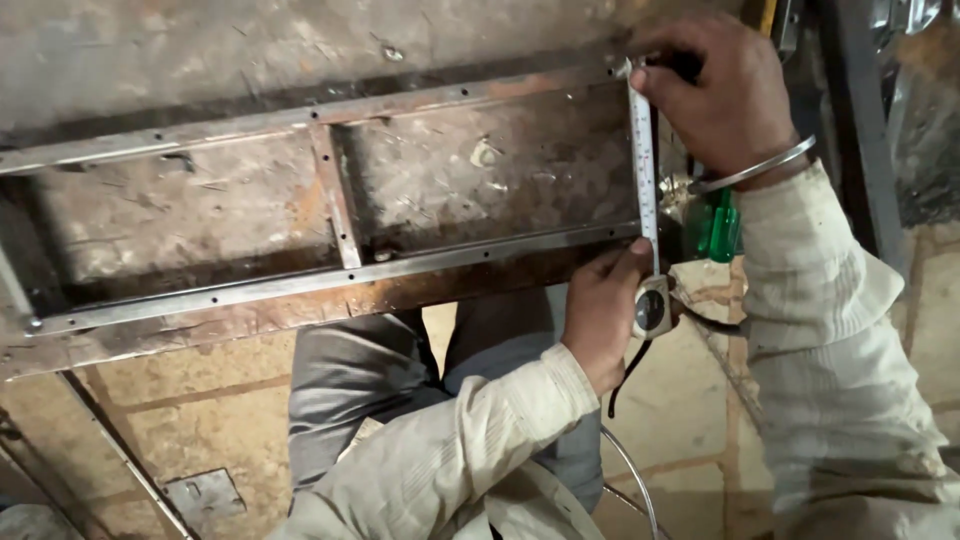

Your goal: Assembling and measuring metal furniture frames on a workshop bench using tools.

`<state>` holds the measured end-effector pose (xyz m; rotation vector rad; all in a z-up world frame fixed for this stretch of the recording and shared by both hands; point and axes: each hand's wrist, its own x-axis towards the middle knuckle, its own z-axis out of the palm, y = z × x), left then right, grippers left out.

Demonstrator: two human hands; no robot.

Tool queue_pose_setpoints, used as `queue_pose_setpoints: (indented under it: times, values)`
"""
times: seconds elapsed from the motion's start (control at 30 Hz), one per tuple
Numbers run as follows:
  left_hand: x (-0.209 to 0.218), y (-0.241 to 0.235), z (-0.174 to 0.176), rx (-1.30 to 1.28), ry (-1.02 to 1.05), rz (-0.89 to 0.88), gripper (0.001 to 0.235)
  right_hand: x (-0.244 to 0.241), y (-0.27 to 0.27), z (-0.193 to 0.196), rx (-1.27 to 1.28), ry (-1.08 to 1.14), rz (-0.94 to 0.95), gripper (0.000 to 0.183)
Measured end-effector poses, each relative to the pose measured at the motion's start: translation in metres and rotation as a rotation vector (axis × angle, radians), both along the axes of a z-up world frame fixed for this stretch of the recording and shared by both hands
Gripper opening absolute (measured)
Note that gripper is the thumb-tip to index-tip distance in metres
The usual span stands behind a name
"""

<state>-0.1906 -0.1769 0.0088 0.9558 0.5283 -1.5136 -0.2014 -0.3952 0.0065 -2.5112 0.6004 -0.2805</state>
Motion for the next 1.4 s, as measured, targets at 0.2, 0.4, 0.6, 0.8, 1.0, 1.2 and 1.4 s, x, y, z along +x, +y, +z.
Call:
queue_pose_setpoints:
  times: [0.2, 0.4, 0.6, 0.8, 1.0, 1.2, 1.4]
  values:
    - [-0.001, 0.000, -0.007, -0.023, 0.033, -0.007, 0.029, 0.005, 0.003, 0.010, 0.117, -0.022, -0.018, 0.019]
    - [-0.001, -0.001, -0.010, -0.024, 0.093, -0.005, 0.027, 0.009, 0.003, 0.014, 0.157, -0.033, -0.012, 0.019]
    - [-0.002, 0.001, -0.011, -0.034, 0.066, -0.020, 0.029, 0.009, 0.003, 0.012, 0.134, 0.016, -0.031, 0.020]
    - [-0.004, 0.004, -0.015, -0.068, 0.096, 0.018, 0.028, 0.004, 0.002, 0.005, 0.087, -0.049, 0.024, 0.018]
    - [0.009, -0.002, 0.001, -0.007, 0.093, -0.014, 0.026, 0.005, 0.002, 0.006, 0.047, -0.042, 0.028, 0.018]
    - [0.005, -0.003, -0.007, -0.036, 0.091, -0.024, 0.027, -0.003, -0.002, -0.005, 0.079, -0.013, -0.008, 0.018]
    - [0.016, 0.025, -0.002, -0.132, 0.032, -0.037, 0.028, -0.003, 0.031, 0.031, -0.010, -0.115, 0.049, 0.022]
